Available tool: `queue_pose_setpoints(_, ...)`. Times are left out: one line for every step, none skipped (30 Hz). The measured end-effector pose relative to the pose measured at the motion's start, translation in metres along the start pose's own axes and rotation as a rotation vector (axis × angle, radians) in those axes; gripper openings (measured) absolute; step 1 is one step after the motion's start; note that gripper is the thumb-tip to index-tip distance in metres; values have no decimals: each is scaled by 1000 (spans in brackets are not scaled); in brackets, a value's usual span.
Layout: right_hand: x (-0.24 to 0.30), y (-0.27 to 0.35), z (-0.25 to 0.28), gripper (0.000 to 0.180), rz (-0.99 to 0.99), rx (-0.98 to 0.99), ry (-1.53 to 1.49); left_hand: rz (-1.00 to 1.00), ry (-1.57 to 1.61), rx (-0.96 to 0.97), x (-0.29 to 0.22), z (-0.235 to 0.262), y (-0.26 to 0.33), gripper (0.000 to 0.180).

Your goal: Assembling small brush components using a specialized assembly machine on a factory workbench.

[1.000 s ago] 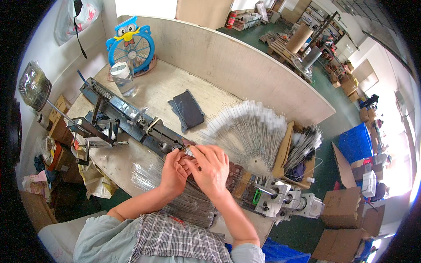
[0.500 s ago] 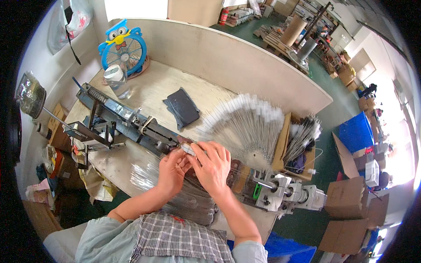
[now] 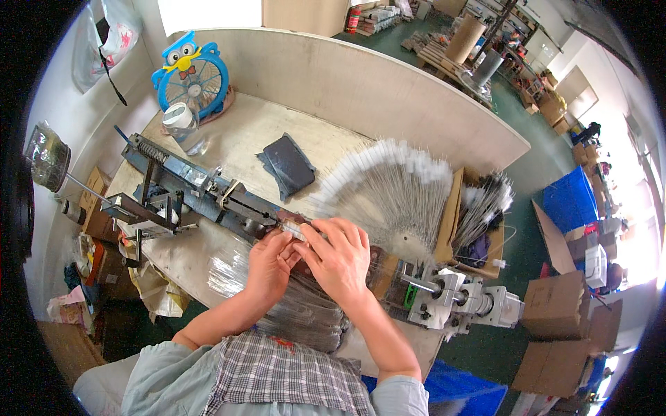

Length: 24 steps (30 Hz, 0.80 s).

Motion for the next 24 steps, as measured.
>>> queue_pose_setpoints(2,0,3,24,-22,-4,-7,-5,2,-2,-2,1,0,16)
queue_pose_setpoints(2,1,4,24,-16,-3,-9,19,64,-23,-4,2,0,22)
queue_pose_setpoints(-1,3,5,21,-40,63,70,51,123,-39,-3,1,1,30)
queue_pose_setpoints(-3,5,6,18,-65,130,149,54,121,-36,-2,2,1,30)
queue_pose_setpoints(-4,8,5,18,-70,128,149,53,107,-32,0,6,2,40)
queue_pose_setpoints(-5,10,3,16,-62,132,131,48,95,-24,1,7,2,51)
queue_pose_setpoints(-6,11,2,13,-57,136,111,50,92,-17,0,8,3,51)
queue_pose_setpoints(-6,12,4,13,-64,129,111,55,77,-2,-1,7,5,55)
queue_pose_setpoints(-5,13,5,13,-62,133,105,60,58,12,-3,7,6,60)
queue_pose_setpoints(-5,13,6,13,-64,137,97,67,48,20,-3,5,6,60)
queue_pose_setpoints(-8,13,8,13,-81,129,95,62,21,33,-3,3,6,62)
queue_pose_setpoints(-9,12,9,14,-93,141,79,63,-11,48,-4,1,7,65)
queue_pose_setpoints(-10,14,10,14,-112,155,64,85,-31,57,-4,1,8,65)
queue_pose_setpoints(-12,13,13,14,-144,149,62,67,-44,63,-5,1,8,63)
queue_pose_setpoints(-9,11,19,15,-130,136,14,49,-57,68,-7,2,10,61)
queue_pose_setpoints(-8,11,25,16,-113,126,-32,71,-74,70,-7,5,12,61)
queue_pose_setpoints(-6,15,30,18,-116,124,-40,99,-140,95,-7,9,14,58)
queue_pose_setpoints(-11,20,33,18,-127,123,-36,116,-195,123,-4,9,12,55)
queue_pose_setpoints(-17,29,34,18,-203,169,-107,147,-218,101,-1,15,14,51)
queue_pose_setpoints(-22,39,34,18,-275,215,-179,152,-217,101,-6,21,16,51)
queue_pose_setpoints(-29,48,36,20,-308,283,-160,164,-296,177,-15,25,18,50)
queue_pose_setpoints(-36,60,35,20,-309,283,-157,176,-374,253,-25,35,19,49)
queue_pose_setpoints(-45,74,30,18,-374,420,-91,121,-438,208,-33,57,13,47)
queue_pose_setpoints(-52,87,24,18,-436,559,-27,63,-502,160,-43,83,6,46)
Point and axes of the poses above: each hand's wrist, its own y-axis away from the middle knuckle, its own z-axis out of the back of the hand, x = y × z, the point moved 3 cm from there along -y, towards the middle knuckle, and after that the axes turned 15 degrees about -z, right-handed, at the moved point
